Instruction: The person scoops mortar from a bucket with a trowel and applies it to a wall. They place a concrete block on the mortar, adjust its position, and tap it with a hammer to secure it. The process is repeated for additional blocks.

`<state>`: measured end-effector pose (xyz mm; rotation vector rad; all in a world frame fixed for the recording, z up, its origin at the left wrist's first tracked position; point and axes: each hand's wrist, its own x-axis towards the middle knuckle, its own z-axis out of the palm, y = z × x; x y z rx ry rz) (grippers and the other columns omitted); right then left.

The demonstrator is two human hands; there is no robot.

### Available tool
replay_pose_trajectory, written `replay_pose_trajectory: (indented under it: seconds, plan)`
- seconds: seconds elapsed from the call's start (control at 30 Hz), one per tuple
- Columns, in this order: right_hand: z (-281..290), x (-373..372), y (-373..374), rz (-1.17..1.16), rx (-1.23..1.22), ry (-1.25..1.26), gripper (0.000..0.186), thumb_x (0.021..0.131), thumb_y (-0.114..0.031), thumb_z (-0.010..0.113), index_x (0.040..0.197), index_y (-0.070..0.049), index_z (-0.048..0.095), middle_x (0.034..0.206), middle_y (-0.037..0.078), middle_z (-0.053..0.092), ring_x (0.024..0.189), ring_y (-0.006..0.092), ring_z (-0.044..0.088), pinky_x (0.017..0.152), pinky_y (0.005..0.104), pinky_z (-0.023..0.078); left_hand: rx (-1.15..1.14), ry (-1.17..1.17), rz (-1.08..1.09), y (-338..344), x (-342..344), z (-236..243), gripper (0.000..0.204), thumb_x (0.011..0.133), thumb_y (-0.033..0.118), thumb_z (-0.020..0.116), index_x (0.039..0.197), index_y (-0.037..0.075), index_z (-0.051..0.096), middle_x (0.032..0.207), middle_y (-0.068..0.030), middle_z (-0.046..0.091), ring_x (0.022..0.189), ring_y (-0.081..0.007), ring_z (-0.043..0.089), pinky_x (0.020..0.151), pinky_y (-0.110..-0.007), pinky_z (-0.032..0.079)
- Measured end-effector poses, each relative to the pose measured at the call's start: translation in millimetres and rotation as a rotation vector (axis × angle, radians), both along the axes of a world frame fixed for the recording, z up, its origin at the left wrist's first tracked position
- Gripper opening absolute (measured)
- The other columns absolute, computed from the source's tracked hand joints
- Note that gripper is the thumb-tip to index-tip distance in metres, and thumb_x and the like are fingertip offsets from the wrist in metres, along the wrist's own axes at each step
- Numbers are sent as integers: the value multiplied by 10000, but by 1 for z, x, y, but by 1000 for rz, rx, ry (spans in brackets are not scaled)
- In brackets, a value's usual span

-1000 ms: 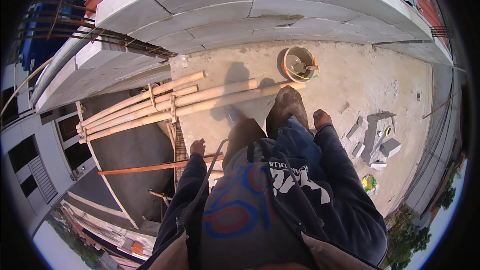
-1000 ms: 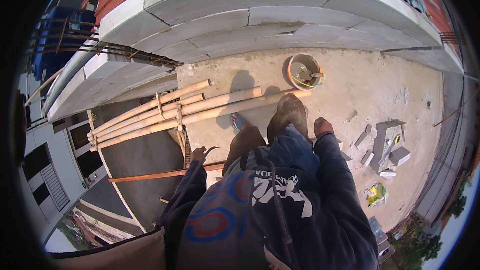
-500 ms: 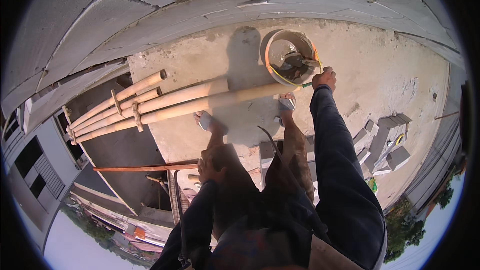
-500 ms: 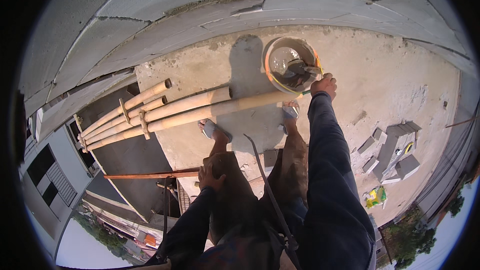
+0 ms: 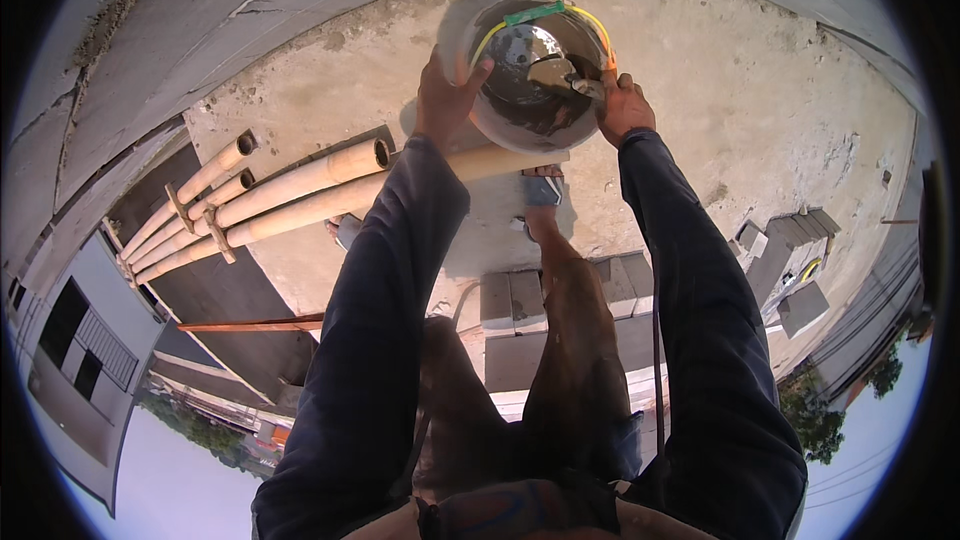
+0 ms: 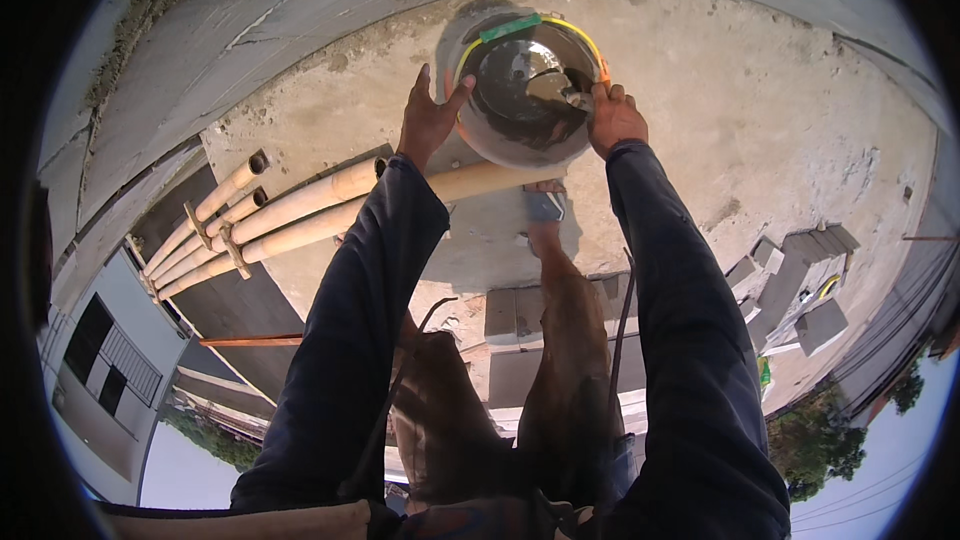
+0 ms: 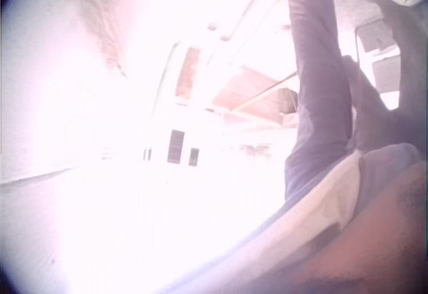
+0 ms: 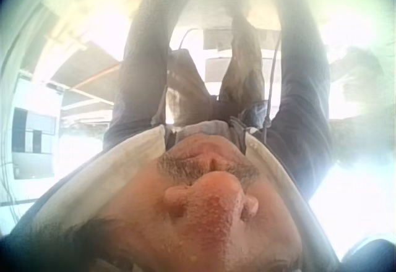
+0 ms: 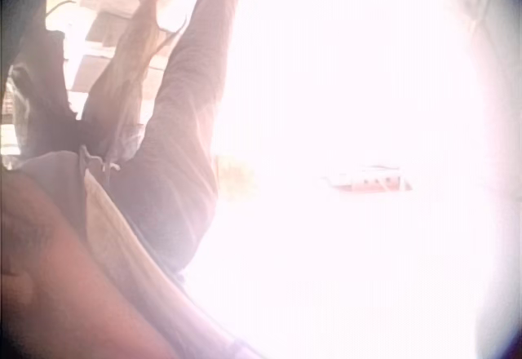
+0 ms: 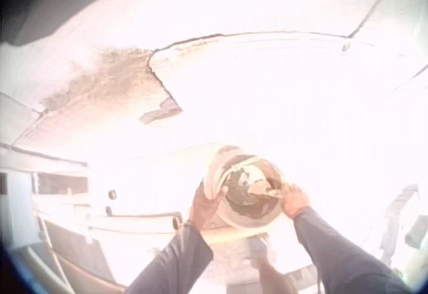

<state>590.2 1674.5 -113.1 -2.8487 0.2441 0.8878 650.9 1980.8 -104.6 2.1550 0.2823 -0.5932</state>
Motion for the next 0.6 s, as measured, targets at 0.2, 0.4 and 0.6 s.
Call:
replay_pose_trajectory:
  seconds: [0.2, 0.4, 0.6]
  plan:
    - [13, -15, 38, 67, 60, 302, 467, 1046, -300, 414, 1418, -50, 544, 1232, 287, 719, 1128, 450, 715, 966, 531, 568, 12, 46, 25, -44, 29, -18, 575, 1021, 583, 621, 977, 10, 617, 849, -246, 692, 869, -454, 704, 776, -506, 530]
    - [154, -53, 40, 75, 224, -29, 442, 919, -206, 611, 1345, -115, 534, 1030, 239, 738, 960, 447, 727, 838, 540, 586, 92, -117, 139, -15, -12, 113, 568, 1077, 515, 575, 813, 14, 530, 675, -194, 579, 608, -398, 578, 614, -481, 458]
    - [333, -37, 98, 124, 467, 65, 404, 880, -234, 706, 1238, -133, 549, 940, 217, 762, 880, 432, 743, 783, 528, 585, -104, -85, 564, 129, -78, 236, 605, 1100, 518, 548, 768, 13, 545, 642, -81, 494, 627, -166, 466, 610, -377, 431]
